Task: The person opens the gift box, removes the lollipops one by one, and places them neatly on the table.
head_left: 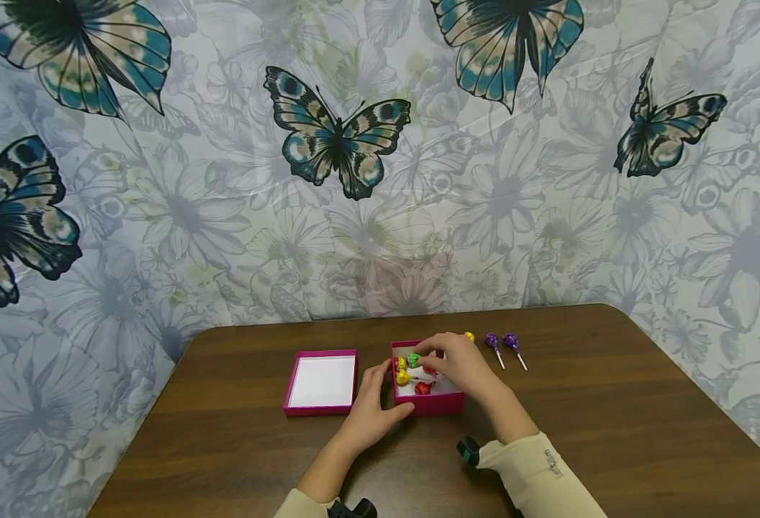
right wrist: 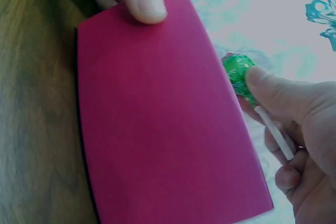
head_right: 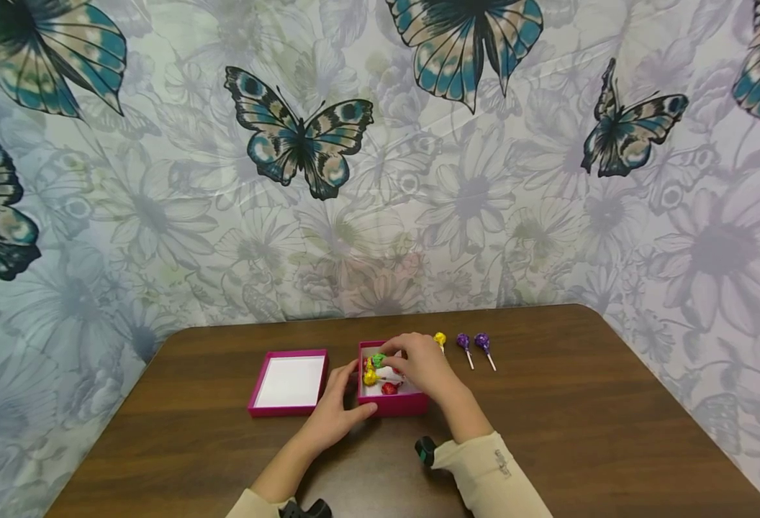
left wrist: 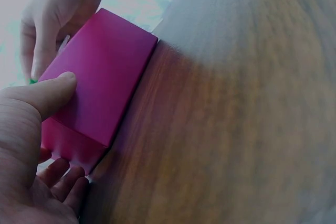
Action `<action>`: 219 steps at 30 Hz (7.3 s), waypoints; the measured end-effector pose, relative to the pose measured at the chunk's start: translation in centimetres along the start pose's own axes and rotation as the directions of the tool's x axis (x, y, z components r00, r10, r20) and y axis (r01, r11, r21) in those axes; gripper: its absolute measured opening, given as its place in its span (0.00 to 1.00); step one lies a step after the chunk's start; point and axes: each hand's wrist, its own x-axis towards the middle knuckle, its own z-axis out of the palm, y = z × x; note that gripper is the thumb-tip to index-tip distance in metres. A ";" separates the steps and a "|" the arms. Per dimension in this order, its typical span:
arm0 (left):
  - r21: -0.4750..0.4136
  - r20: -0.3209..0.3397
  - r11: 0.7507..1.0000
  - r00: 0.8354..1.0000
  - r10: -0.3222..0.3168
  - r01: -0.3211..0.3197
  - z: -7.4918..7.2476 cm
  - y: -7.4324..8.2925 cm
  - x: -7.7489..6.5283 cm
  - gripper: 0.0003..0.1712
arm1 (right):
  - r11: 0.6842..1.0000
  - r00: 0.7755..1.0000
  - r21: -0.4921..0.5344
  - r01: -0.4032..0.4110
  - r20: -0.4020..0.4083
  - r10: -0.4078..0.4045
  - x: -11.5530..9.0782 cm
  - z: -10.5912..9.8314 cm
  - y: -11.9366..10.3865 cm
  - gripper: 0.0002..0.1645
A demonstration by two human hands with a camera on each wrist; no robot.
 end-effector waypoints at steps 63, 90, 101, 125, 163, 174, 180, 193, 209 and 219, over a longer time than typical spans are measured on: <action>0.019 -0.004 1.000 1.000 -0.012 0.012 0.1 0.0 -0.1 0.53 | 0.873 0.638 0.183 -0.452 -0.617 0.460 -5.4 -5.8 12.7 0.13; 0.020 0.005 0.999 1.000 -0.030 0.030 0.1 0.1 0.1 0.52 | 0.787 0.652 0.124 -0.604 -0.492 0.577 -6.1 -5.4 15.6 0.18; 0.011 0.001 1.000 1.000 -0.019 0.019 0.1 0.0 0.1 0.52 | 0.763 0.656 0.076 -0.642 -0.461 0.598 -5.9 -5.3 16.2 0.19; 0.022 0.004 1.000 1.000 -0.022 0.022 -0.1 0.1 0.1 0.53 | 0.756 0.654 0.082 -0.650 -0.447 0.611 -5.9 -5.2 16.2 0.21; 0.024 0.010 0.999 0.999 -0.033 0.033 -0.1 0.3 0.0 0.53 | 0.809 0.652 0.146 -0.569 -0.519 0.553 -5.4 -5.9 14.0 0.20; 0.034 0.013 0.999 0.999 -0.033 0.032 0.0 0.3 -0.1 0.52 | 0.851 0.686 0.134 -0.507 -0.536 0.493 -4.4 -6.3 12.1 0.19; 0.029 0.007 0.999 1.000 -0.021 0.021 0.0 0.3 -0.1 0.52 | 0.888 0.712 0.138 -0.439 -0.549 0.438 -3.6 -6.3 10.2 0.17; 0.034 0.000 0.999 1.000 -0.012 0.012 0.0 0.2 -0.1 0.52 | 0.973 0.780 0.031 -0.228 -0.593 0.201 -2.4 -6.0 6.3 0.13; 0.030 -0.007 1.000 1.000 -0.001 0.001 0.0 -0.1 0.1 0.52 | 0.994 0.952 0.102 -0.029 -0.299 0.059 -1.9 -4.7 3.7 0.14; 0.023 -0.005 1.000 1.000 0.005 -0.005 0.1 0.0 0.1 0.52 | 0.996 0.990 0.092 -0.001 -0.141 0.014 -1.9 -3.1 3.0 0.15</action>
